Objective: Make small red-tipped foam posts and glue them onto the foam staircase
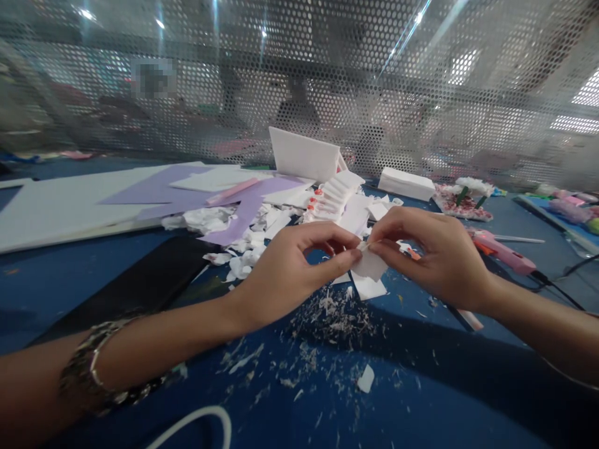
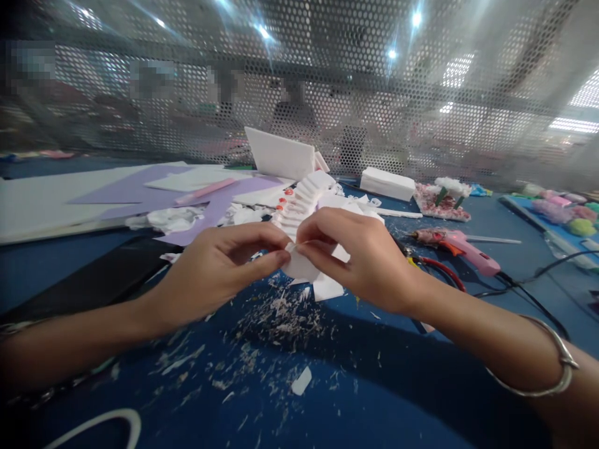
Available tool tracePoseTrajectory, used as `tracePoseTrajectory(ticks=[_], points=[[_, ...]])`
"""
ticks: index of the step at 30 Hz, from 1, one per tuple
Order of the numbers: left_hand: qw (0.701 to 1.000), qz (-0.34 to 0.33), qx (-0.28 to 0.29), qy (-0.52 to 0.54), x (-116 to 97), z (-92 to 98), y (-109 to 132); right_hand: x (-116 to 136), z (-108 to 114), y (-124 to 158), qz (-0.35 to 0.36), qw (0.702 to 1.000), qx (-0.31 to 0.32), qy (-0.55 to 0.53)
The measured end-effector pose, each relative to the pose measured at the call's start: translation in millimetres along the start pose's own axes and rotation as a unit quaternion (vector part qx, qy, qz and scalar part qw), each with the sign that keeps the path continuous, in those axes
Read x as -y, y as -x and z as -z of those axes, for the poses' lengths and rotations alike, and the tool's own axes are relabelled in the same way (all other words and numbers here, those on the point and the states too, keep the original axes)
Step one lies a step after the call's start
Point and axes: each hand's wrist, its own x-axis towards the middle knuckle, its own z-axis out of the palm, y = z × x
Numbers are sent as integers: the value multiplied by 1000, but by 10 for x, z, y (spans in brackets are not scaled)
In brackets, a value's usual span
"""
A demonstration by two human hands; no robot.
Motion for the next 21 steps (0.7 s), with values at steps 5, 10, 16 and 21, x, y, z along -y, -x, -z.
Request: tracePoseTrajectory(ticks=[5, 10, 16, 21], points=[[994, 44, 31, 99, -23, -2, -8, 21, 3, 28, 66, 997, -10, 31], [992, 71, 24, 100, -28, 19, -37, 13, 4, 31, 77, 996, 1, 40], [995, 65, -1, 73, -3, 29, -23, 12, -31, 41, 58, 997, 15, 45], [995, 81, 7, 57, 46, 21, -25, 26, -49, 39, 79, 996, -13, 49]])
